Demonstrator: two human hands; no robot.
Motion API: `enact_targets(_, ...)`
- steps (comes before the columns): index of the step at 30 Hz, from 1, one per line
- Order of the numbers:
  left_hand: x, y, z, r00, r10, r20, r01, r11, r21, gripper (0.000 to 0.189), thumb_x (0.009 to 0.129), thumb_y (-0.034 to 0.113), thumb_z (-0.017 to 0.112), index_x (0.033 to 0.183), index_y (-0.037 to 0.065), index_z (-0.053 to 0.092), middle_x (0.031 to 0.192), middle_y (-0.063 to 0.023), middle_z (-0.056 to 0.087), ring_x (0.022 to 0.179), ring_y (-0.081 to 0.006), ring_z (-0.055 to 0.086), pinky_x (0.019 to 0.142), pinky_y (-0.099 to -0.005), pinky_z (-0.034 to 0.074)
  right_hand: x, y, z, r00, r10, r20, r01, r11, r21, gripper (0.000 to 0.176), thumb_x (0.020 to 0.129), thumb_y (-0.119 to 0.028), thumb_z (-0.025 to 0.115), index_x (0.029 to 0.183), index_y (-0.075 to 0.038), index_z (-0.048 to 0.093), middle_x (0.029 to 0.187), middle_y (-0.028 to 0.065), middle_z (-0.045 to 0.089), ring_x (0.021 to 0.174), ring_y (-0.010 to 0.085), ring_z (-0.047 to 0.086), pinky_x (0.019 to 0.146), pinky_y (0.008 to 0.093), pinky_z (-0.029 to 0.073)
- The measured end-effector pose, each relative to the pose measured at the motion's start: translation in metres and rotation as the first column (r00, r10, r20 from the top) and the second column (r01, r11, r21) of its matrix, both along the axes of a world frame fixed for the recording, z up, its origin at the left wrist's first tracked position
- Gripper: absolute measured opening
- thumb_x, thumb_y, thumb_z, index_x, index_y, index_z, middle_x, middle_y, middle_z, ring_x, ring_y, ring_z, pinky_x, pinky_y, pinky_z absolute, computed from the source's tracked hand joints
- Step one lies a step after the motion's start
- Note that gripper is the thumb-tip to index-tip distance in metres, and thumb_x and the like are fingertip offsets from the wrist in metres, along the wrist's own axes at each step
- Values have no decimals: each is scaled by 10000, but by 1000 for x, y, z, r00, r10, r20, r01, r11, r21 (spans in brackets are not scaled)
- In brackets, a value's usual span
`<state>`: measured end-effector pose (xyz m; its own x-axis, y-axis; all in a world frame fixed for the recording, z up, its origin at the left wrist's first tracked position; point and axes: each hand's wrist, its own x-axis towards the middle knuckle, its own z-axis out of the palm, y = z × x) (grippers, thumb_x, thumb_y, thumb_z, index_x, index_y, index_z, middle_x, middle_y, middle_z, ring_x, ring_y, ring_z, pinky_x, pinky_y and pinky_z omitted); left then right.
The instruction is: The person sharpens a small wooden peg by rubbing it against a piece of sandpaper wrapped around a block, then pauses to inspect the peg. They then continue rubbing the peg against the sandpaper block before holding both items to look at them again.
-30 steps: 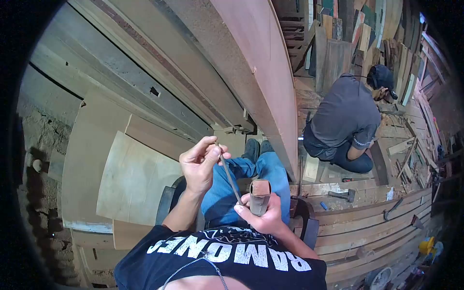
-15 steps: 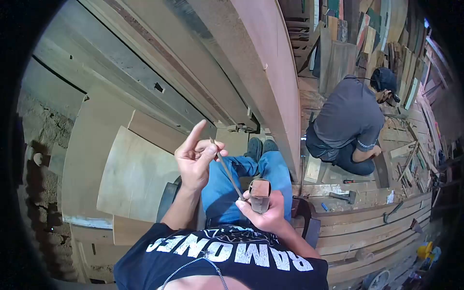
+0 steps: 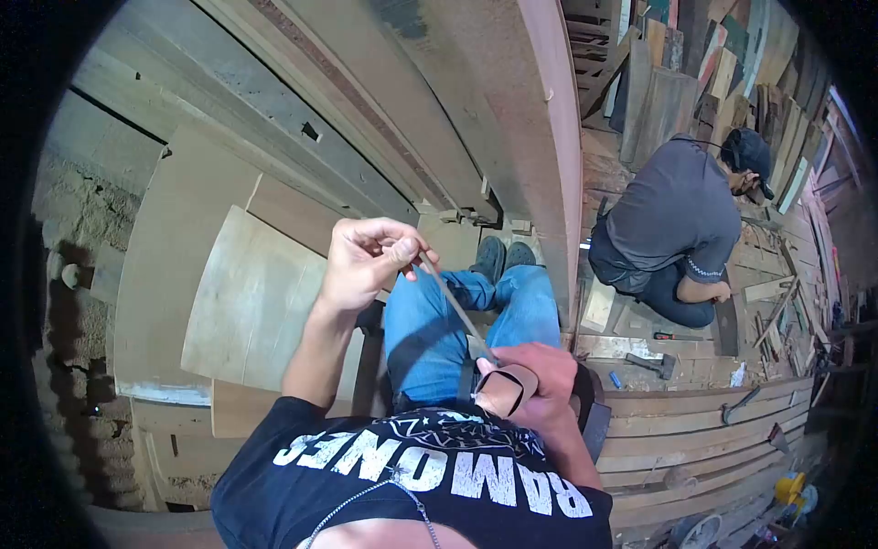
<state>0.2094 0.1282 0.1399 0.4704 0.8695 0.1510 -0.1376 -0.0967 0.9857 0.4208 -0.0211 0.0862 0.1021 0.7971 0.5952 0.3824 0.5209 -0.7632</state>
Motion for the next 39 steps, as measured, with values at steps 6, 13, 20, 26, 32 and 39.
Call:
enact_targets(6, -3, 11, 12, 979, 16, -205, 16, 988, 151, 144, 955, 93, 693, 922, -42, 728, 820, -101, 745, 755, -168, 741, 667, -259, 582, 18, 7, 14, 975, -46, 219, 28, 996, 81, 185, 691, -10, 811, 842, -14, 703, 595, 77, 629, 495, 208, 613, 478, 306, 435)
enact_targets(13, -6, 17, 38, 940, -53, -338, 192, 899, 394, 122, 961, 37, 655, 888, -48, 704, 783, -114, 733, 744, -191, 742, 697, -286, 604, 28, 16, 21, 966, -141, 216, 100, 976, 193, 257, 655, -25, 859, 873, -27, 722, 566, 49, 572, 459, 193, 546, 448, 317, 355)
enact_targets(20, -4, 7, 40, 986, -106, -126, 148, 907, 395, 184, 996, 82, 623, 908, -68, 685, 763, -151, 721, 703, -212, 743, 632, -297, 622, 23, 15, 17, 988, -109, 108, 95, 987, 126, 223, 658, -13, 853, 841, -32, 727, 633, 64, 665, 484, 191, 600, 464, 294, 411)
enact_targets(26, 7, -15, 50, 997, -67, 38, 49, 928, 369, 86, 923, 39, 708, 927, -43, 735, 788, -121, 739, 722, -165, 736, 664, -262, 584, 14, 11, 17, 996, -81, 39, 78, 994, 76, 187, 706, -10, 822, 853, -31, 710, 637, 75, 674, 495, 184, 622, 473, 288, 454)
enact_targets(32, 12, -24, 64, 990, -108, 94, 36, 823, 567, 79, 828, 11, 786, 897, -25, 770, 792, -122, 744, 687, -178, 720, 610, -268, 543, 5, 1, 14, 992, 41, -117, -42, 999, -7, 187, 744, -1, 794, 886, -26, 674, 635, 76, 674, 518, 167, 643, 495, 273, 493)
enact_targets(39, 14, -30, 72, 991, -102, 86, 25, 774, 632, 166, 783, 88, 849, 897, -7, 775, 791, -115, 743, 662, -172, 718, 574, -259, 538, 3, -7, 14, 956, 93, -277, -125, 987, -98, 153, 764, -14, 774, 878, -24, 672, 637, 77, 675, 526, 161, 644, 503, 272, 492)
